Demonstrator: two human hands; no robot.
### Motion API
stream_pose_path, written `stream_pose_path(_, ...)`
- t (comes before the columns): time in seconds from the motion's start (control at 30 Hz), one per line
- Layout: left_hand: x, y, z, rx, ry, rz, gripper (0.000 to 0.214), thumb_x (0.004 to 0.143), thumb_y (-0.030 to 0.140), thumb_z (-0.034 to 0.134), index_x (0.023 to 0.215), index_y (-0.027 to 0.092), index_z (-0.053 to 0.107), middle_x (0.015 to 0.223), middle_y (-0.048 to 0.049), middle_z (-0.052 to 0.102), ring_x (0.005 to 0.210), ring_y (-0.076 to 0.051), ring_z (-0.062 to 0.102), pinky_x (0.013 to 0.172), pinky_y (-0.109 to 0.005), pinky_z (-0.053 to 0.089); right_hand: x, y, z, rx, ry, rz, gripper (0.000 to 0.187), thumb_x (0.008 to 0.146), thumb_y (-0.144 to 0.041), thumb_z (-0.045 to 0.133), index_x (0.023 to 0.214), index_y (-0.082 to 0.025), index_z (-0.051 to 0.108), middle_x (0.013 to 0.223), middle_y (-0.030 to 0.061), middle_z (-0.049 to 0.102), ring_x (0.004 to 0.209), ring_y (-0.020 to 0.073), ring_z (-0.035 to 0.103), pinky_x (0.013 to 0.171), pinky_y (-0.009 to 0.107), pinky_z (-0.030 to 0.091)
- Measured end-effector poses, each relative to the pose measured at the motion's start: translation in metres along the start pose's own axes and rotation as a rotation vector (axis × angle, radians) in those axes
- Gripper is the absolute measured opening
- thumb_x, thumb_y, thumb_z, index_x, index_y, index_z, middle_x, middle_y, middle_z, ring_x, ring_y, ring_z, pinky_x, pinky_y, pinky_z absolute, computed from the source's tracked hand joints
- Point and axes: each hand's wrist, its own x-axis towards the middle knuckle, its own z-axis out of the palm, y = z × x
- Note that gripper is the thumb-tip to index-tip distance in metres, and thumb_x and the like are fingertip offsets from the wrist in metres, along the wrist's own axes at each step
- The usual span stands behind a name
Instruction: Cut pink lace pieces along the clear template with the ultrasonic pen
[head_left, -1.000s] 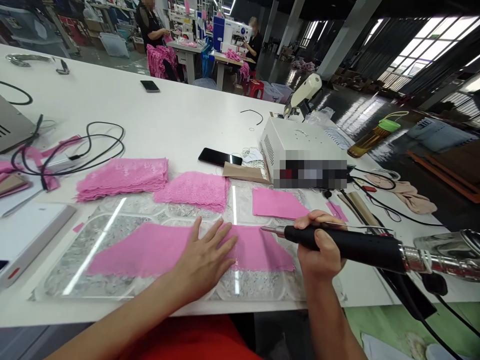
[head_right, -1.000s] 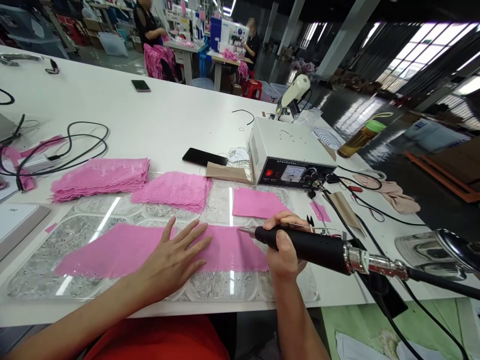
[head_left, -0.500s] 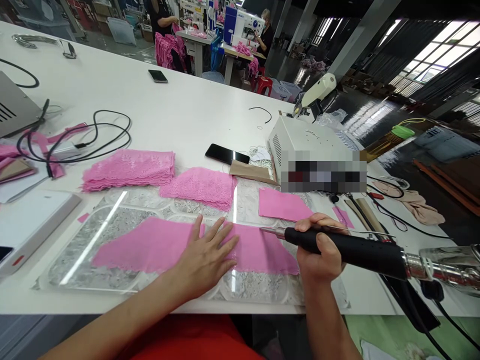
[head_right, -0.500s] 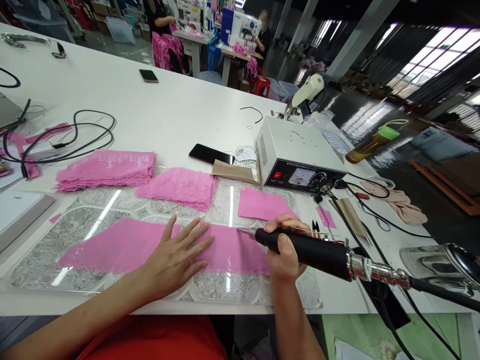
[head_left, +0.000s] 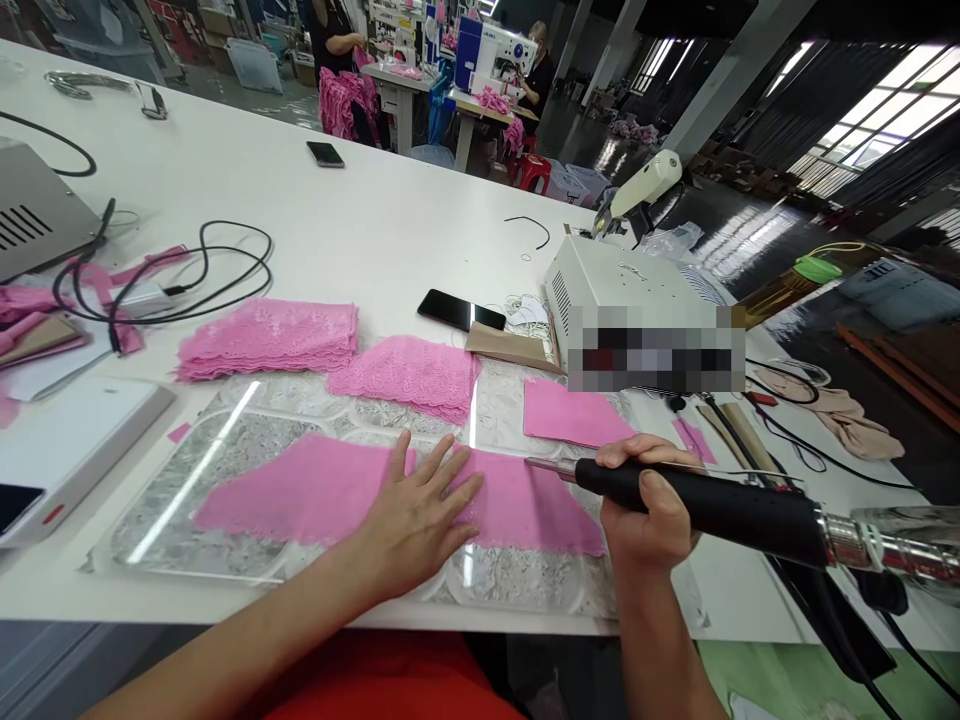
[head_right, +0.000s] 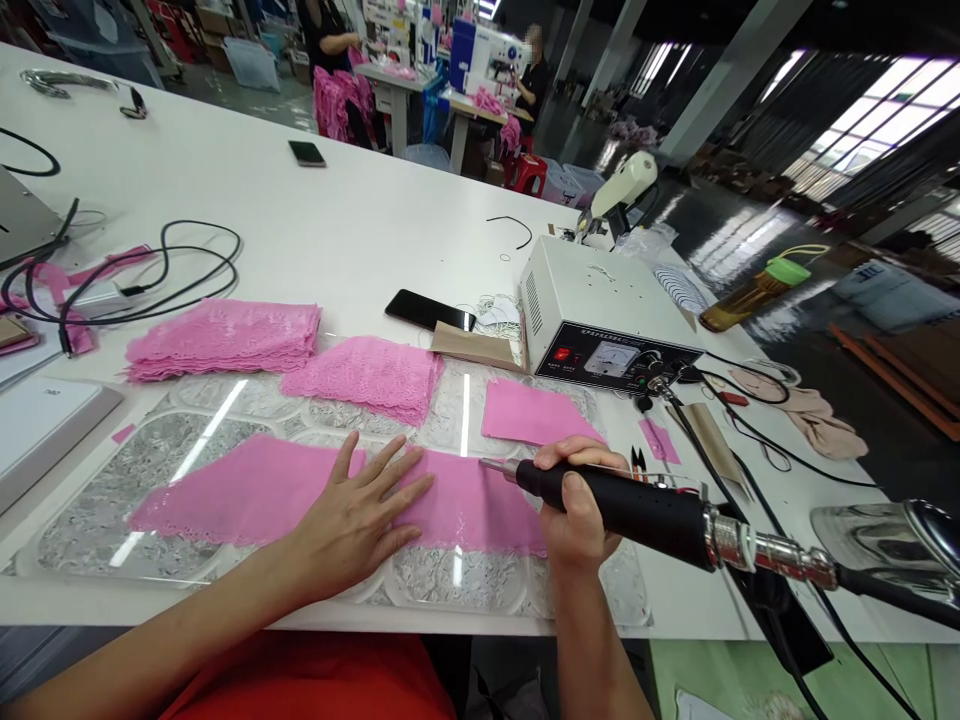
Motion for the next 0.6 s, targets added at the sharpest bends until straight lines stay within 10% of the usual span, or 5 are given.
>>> stream_pose_path(0.6, -0.003, 0.0, 0.001, 0.006, -0.028, -0.019, 0.05, 0.092, 0.061, 0.046, 0.129, 0.028, 0.056, 0.143, -0.0079, 0.049, 0.14, -0.031, 0.033, 0.115, -0.061, 0.0, -0.009, 0.004, 0.023, 0.069, -0.063, 0.012, 0.014, 0.065, -0.02, 0.054, 0.078, -0.02, 0.059, 0.079, -0.0009, 0.056, 0.057, 0.012, 0.056, 0.059, 0.034, 0.049)
